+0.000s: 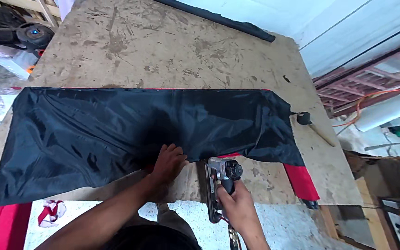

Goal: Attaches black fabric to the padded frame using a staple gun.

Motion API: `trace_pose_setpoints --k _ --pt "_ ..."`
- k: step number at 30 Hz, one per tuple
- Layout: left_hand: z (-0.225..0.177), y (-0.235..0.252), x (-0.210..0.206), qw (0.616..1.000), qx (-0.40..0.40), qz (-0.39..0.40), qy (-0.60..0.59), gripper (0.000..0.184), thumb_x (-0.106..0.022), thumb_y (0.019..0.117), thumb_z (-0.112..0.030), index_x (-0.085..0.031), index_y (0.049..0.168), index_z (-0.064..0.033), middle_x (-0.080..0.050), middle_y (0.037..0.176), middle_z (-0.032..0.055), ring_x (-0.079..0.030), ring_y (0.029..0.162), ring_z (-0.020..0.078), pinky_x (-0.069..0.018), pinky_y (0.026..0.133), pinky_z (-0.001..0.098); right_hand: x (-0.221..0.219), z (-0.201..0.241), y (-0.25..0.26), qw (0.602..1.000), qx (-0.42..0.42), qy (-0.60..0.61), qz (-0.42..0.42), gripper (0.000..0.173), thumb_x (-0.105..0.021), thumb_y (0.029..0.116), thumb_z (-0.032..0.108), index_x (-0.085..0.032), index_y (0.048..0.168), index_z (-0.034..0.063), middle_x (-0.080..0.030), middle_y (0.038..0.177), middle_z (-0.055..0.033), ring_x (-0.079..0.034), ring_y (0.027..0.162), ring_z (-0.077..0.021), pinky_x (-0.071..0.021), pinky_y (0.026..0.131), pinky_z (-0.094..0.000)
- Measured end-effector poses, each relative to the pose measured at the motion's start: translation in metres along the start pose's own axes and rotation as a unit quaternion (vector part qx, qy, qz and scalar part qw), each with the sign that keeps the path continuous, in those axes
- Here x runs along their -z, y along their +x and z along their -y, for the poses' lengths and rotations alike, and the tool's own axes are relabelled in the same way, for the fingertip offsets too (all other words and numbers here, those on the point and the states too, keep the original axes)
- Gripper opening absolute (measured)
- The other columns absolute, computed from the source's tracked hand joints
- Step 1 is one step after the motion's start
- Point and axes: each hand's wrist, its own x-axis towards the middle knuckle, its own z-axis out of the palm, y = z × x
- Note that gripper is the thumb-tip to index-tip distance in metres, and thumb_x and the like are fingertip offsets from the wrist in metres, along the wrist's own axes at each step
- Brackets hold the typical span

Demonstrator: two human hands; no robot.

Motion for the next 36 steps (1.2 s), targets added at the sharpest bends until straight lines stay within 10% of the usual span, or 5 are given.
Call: trace_pose_setpoints --k 6,27,33,36 --pt "-0.006 0.003 -0.01 0.99 -0.061 -0.124 0.027 0.02 -0.057 0.1012 -0.025 -0.076 0.096 -0.0208 -0.067 0.091 -0.0034 -0.062 0.091 0.0165 -0.0477 0.077 0.0375 0.001 -0.002 0.002 1.0 0.008 -0.012 0.002 0.034 -0.062 0.0897 0.026 -0.061 0.121 0.0118 -0.068 0.074 0.0015 -0.066 0.058 -0.0149 -0.0592 0.052 -0.0389" --pt "0.015 -0.022 0.007 0.994 -0.113 0.01 -0.011 0.029 -0.045 0.105 -0.01 -0.071 0.116 -0.0145 -0.067 0.11 0.0031 -0.062 0.105 0.0235 -0.0504 0.088 0.042 -0.02 0.013 0.015 0.966 -0.038 -0.242 0.079 0.043 -0.059 0.0947 0.025 -0.055 0.134 0.0083 -0.07 0.093 -0.0094 -0.071 0.081 -0.026 -0.0589 0.074 -0.0507" --pt "0.006 -0.012 0.01 0.999 -0.009 -0.027 -0.045 0.033 -0.057 0.1028 -0.038 -0.066 0.132 -0.0251 -0.07 0.109 0.003 -0.065 0.105 0.0251 -0.051 0.09 0.0473 -0.018 -0.028 -0.011 0.979 -0.093 -0.172 0.055 0.043 -0.063 0.0914 0.024 -0.055 0.13 0.0059 -0.069 0.081 -0.009 -0.069 0.065 -0.0253 -0.0599 0.064 -0.0511" --pt "-0.008 0.011 0.011 1.0 -0.01 -0.013 -0.016 0.029 -0.057 0.1025 -0.042 -0.072 0.12 -0.0251 -0.067 0.11 0.0012 -0.061 0.107 0.0229 -0.0485 0.09 0.046 -0.017 -0.035 -0.011 0.983 -0.11 -0.138 0.046 0.042 -0.062 0.091 0.023 -0.055 0.129 0.0069 -0.069 0.081 -0.008 -0.069 0.063 -0.0231 -0.0606 0.062 -0.0488"
